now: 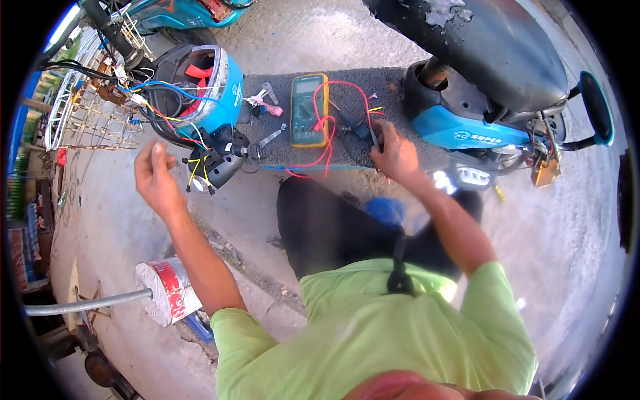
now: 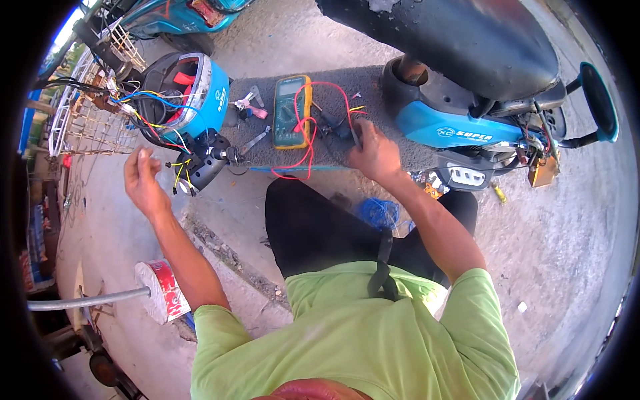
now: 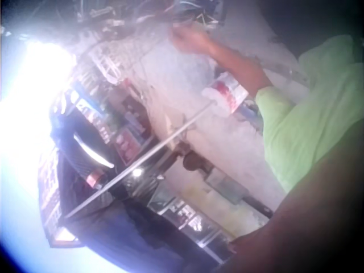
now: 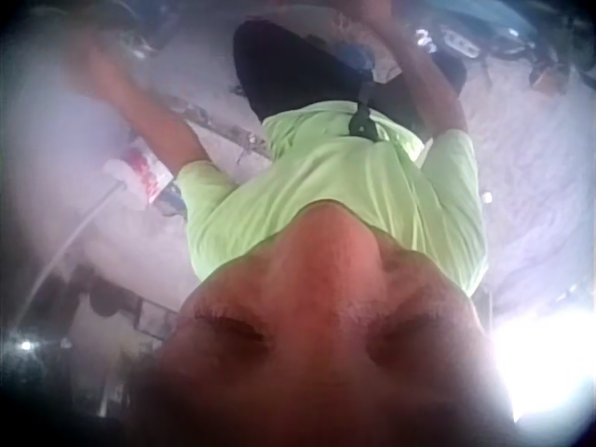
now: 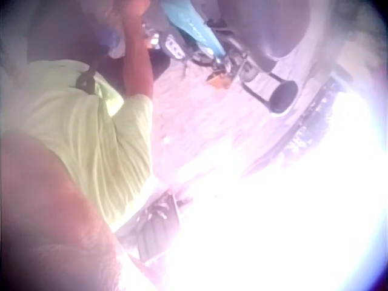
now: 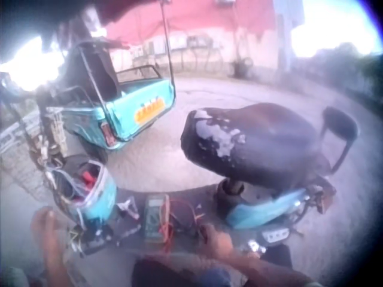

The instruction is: The person manipulates electrical wires on a scooter, connecting them by hand and testing them using a digital multimeter.

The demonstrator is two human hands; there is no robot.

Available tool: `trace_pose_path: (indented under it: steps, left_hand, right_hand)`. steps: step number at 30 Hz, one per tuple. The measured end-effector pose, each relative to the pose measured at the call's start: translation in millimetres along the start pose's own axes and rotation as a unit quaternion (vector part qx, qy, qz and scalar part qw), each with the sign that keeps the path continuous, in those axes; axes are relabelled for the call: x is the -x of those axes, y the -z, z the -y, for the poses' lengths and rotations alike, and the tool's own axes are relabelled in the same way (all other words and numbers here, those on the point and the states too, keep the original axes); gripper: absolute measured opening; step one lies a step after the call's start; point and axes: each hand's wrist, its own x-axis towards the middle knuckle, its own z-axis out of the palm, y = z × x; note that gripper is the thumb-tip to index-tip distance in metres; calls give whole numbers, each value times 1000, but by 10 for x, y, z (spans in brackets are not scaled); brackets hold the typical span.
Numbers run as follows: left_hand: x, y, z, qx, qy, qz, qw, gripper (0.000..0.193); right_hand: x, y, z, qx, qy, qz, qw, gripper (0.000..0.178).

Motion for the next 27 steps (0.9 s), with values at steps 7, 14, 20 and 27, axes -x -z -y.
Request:
trace_pose_path:
  steps: [7, 14, 20, 27]
  left_hand:
    - [1167, -154, -361, -19, -193, 146, 970, 23]
    - [1782, -884, 317, 60, 61, 331, 940, 22]
    - [1693, -1414, 378, 54, 15, 336, 940, 21]
    - [1506, -1936, 654, -352, -246, 252, 867, 79]
  right_hand:
    - [246, 489, 15, -410, -133, 150, 890, 46]
    - [746, 1244, 127, -779, -46, 95, 618, 25]
    - [1168, 2095, -124, -813, 97, -49, 573, 52]
    - [1284, 2278, -449, -767, 117, -10, 631, 38]
